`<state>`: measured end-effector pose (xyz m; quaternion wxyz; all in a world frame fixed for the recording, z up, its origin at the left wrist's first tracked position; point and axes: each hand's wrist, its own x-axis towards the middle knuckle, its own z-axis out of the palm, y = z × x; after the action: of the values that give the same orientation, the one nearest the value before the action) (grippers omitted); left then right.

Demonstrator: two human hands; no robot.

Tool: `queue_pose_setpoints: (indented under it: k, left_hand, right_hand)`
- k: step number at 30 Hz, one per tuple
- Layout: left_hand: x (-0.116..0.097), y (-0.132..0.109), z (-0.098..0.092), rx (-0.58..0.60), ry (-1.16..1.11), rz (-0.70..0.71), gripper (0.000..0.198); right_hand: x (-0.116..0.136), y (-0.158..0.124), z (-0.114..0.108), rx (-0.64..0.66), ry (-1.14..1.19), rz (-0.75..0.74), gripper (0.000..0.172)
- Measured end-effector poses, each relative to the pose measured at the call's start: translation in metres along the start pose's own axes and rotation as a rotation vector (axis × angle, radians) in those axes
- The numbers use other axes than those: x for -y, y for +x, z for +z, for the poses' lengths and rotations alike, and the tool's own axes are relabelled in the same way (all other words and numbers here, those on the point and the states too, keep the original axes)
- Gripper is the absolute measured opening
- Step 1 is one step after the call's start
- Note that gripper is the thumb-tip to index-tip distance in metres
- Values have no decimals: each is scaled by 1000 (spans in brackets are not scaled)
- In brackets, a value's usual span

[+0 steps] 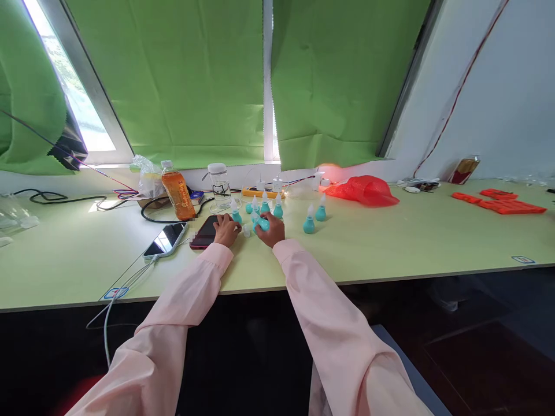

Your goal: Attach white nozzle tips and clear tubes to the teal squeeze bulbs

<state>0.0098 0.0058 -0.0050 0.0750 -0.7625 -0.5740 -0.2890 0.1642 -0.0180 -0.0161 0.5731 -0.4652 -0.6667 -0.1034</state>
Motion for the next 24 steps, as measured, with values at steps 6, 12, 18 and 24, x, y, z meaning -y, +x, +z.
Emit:
queue_pose_setpoints:
  k: [6,12,18,24]
  left_hand:
    - [-5,-1,-9,-94,-79,-13,16]
    - [-13,-5,-25,-158,-275,83,35]
    - [-19,-6,-20,-91,-421,148,42]
    - [-21,-6,-17,-14,-517,157,43]
  right_hand:
    - [4,-2,-2,73,47,-12,20]
    - [12,-6,-1,205,132,-78,24]
    - [20,-10,0,284,180,-104,32]
    - [15,-10,6,273,167,-83,11]
